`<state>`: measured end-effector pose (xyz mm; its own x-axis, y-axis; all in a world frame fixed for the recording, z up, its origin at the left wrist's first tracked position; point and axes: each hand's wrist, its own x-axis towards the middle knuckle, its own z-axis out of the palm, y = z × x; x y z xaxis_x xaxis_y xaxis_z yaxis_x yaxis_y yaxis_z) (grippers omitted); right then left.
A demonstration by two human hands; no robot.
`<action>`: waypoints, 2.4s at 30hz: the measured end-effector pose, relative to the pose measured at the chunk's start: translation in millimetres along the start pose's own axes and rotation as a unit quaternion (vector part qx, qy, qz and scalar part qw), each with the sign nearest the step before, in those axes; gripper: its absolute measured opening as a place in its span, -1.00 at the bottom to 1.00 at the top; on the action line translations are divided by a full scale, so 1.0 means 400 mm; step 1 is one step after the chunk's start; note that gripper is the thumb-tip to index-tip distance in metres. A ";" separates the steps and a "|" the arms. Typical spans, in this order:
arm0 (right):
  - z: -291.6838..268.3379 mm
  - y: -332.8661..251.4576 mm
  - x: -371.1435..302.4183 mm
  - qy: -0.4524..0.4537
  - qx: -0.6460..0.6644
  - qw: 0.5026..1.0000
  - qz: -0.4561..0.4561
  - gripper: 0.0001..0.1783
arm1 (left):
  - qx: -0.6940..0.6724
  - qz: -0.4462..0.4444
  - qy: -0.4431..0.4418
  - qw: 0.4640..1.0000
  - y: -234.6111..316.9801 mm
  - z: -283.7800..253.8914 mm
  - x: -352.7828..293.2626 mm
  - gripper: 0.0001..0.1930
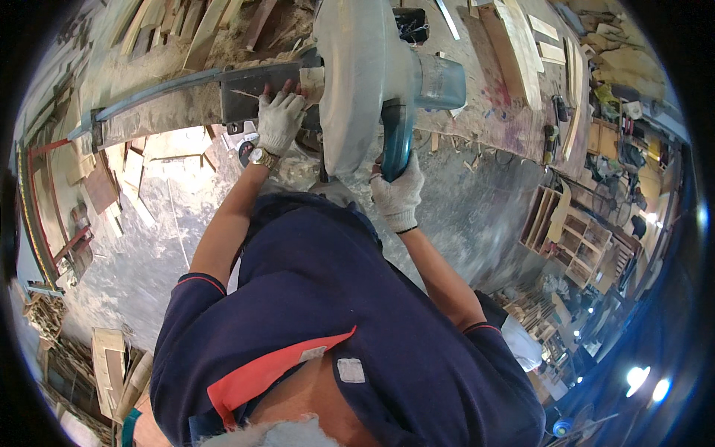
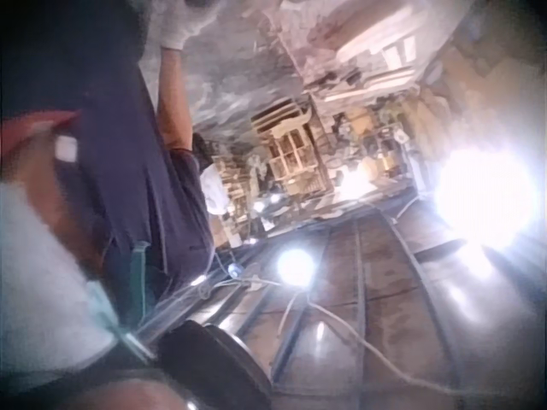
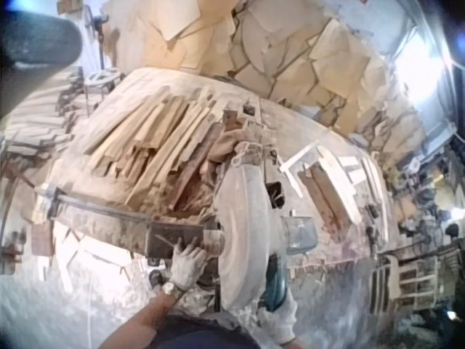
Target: The person assembles curved wooden pieces on a workbench using a nail gun, then cuts small wooden strips with a miter saw and attaches them to the assembly. The person handles wood pieces, a nail gun, and a miter saw throughout the task.
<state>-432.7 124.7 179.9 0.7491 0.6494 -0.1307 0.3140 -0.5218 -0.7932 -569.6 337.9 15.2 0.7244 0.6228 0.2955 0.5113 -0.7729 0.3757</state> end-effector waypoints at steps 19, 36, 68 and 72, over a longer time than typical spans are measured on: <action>0.051 0.053 -0.006 0.022 -0.028 0.999 0.025 -0.60 | 0.014 0.016 -0.019 1.000 -0.017 -0.005 -0.001 -0.70; -0.244 -0.382 0.241 -0.065 -0.088 0.961 -0.253 -0.48 | 0.037 0.041 0.067 0.996 0.006 -0.048 0.007 -0.28; -0.096 0.410 0.450 0.152 -0.098 0.963 0.201 -0.53 | -0.604 -0.405 -0.040 0.685 0.128 -0.151 -0.208 -0.48; -0.163 0.478 0.537 0.189 -0.249 0.942 0.125 -0.40 | -0.566 -0.405 0.001 0.718 0.103 -0.160 -0.257 -0.52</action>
<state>-173.6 128.1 38.9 0.9602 0.2786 0.0190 0.2651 -0.8879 -0.3760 -652.6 249.8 56.4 0.4000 0.8143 -0.4207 0.0600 0.4348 0.8985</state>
